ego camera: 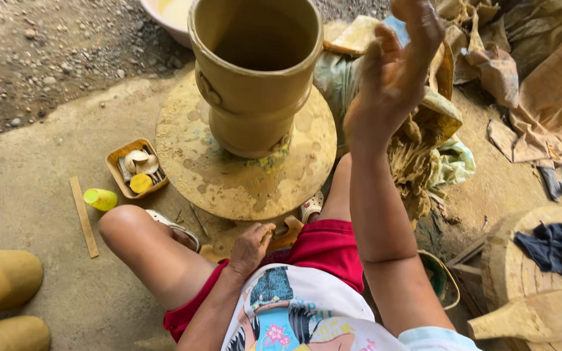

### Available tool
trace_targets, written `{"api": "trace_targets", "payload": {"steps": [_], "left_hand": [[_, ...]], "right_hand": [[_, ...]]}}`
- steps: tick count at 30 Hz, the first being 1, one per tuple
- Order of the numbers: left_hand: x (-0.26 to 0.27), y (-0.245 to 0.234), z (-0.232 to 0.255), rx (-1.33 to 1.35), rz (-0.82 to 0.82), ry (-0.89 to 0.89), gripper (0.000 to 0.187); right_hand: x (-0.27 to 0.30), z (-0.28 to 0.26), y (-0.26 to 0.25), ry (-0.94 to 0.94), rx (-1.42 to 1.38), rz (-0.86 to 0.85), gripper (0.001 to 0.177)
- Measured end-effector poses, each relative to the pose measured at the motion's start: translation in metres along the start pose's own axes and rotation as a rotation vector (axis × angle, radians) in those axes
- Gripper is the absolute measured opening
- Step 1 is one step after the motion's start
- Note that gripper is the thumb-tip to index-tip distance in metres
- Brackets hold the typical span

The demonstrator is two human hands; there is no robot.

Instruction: The person attaches clay pieces to the exterior of a cylindrical clay vessel on a manual wheel and uses a wooden tool to refine a clay coil.

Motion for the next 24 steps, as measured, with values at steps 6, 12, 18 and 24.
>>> {"api": "trace_targets", "payload": {"steps": [6, 12, 18, 24], "left_hand": [[0.002, -0.003, 0.0, 0.015, 0.046, 0.023, 0.02], [0.011, -0.006, -0.015, 0.0, 0.12, -0.012, 0.026], [0.013, -0.005, -0.023, -0.042, 0.19, 0.039, 0.026], [0.018, -0.028, -0.032, -0.38, 0.312, 0.01, 0.045]], "right_hand": [[0.086, 0.219, -0.014, 0.662, 0.092, -0.155, 0.012], [0.172, 0.263, 0.014, 0.714, 0.43, -0.233, 0.052], [0.192, 0.239, 0.026, 0.555, 0.554, -0.298, 0.067], [0.21, 0.23, 0.021, 0.715, 0.415, -0.384, 0.07]]}}
Point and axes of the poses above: each hand's wrist, its own x-axis away from the middle knuckle, its own y-axis out of the palm, z = x × y, the point moved 9 cm from there along -x, towards the middle knuckle, and after that the axes turned 13 degrees about y, right-handed, at the moved point
